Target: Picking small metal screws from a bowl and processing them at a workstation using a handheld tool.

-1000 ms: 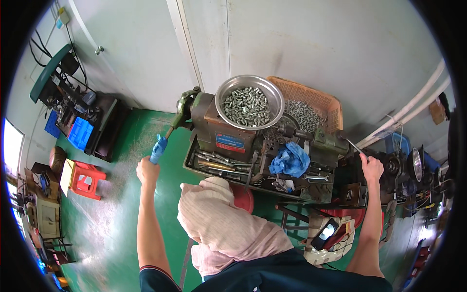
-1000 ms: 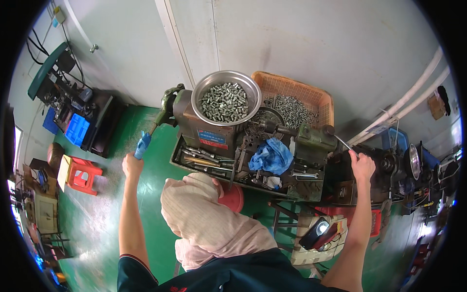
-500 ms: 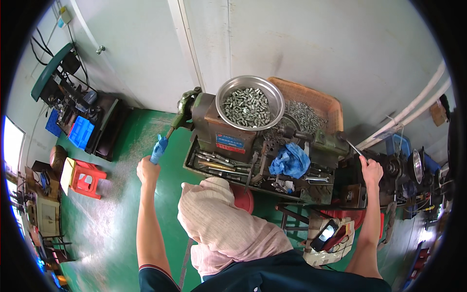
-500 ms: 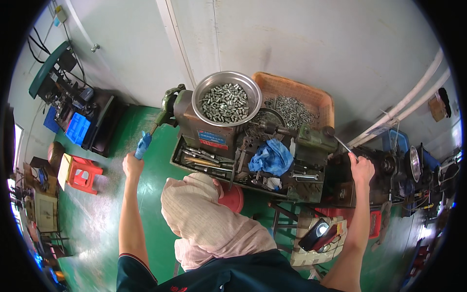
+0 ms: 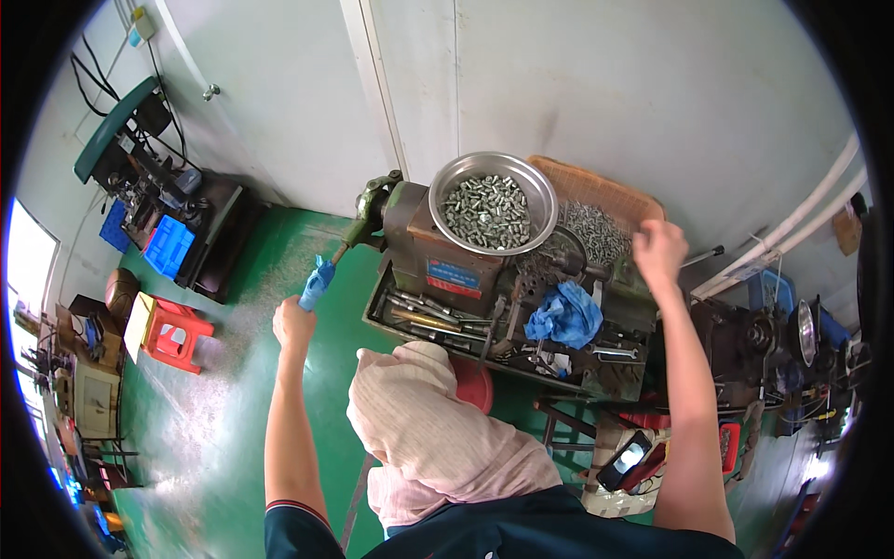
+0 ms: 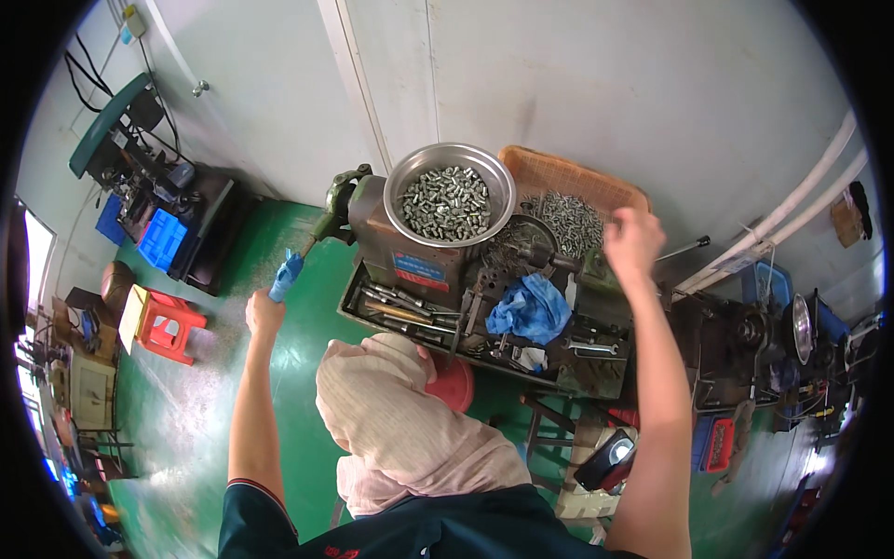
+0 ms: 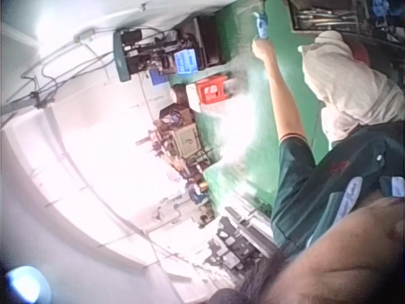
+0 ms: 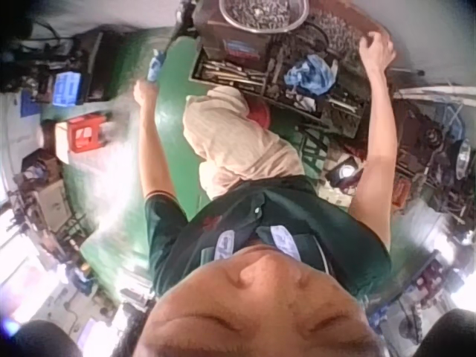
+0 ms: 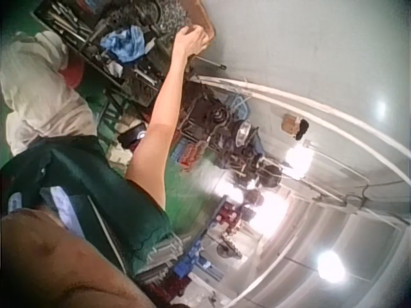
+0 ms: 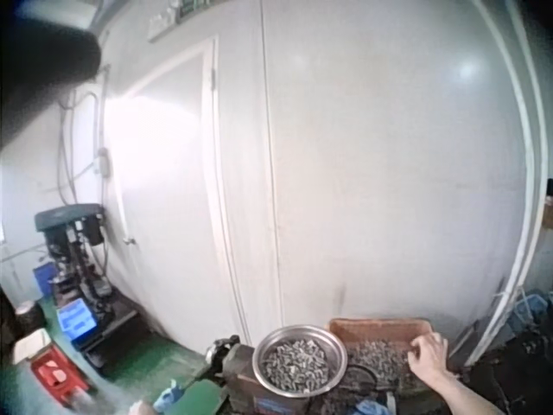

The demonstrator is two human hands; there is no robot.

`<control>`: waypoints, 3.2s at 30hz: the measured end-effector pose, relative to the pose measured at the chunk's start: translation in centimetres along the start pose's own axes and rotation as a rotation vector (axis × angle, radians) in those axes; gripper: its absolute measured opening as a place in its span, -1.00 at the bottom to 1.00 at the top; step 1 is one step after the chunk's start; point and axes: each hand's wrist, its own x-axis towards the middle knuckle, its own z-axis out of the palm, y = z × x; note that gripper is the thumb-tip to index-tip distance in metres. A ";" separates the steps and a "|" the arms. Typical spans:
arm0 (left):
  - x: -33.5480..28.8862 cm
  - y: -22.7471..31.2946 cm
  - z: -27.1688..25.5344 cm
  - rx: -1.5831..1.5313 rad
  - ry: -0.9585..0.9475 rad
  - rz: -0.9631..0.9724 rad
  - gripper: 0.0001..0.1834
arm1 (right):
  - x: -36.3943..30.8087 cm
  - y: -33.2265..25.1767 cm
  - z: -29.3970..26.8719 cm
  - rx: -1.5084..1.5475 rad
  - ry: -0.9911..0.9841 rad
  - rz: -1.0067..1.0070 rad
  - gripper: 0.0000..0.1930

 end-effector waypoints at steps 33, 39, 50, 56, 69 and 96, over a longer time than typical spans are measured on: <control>-6.7 5.1 -0.4 -0.185 -0.021 -0.001 -0.83 | 5.8 -12.4 2.8 0.361 0.017 -0.065 -0.89; -6.8 5.2 -0.6 -0.189 -0.025 0.010 -0.83 | 7.2 -16.2 2.3 0.187 -0.365 -0.273 -0.88; -6.7 5.1 -0.4 -0.208 -0.025 0.017 -0.81 | 8.1 -17.4 3.9 0.068 -0.488 -0.320 -0.84; -6.6 5.1 -0.4 -0.201 -0.026 0.015 -0.81 | 8.5 -16.9 2.2 0.141 -0.419 -0.410 -0.91; -6.9 5.5 -0.6 -0.218 -0.007 0.029 -0.83 | 5.8 -9.4 4.1 0.601 -0.481 -0.011 -0.81; -3.6 2.9 -0.4 -0.064 0.005 0.015 -0.84 | -0.1 -11.3 8.1 0.841 -0.644 -0.008 -0.73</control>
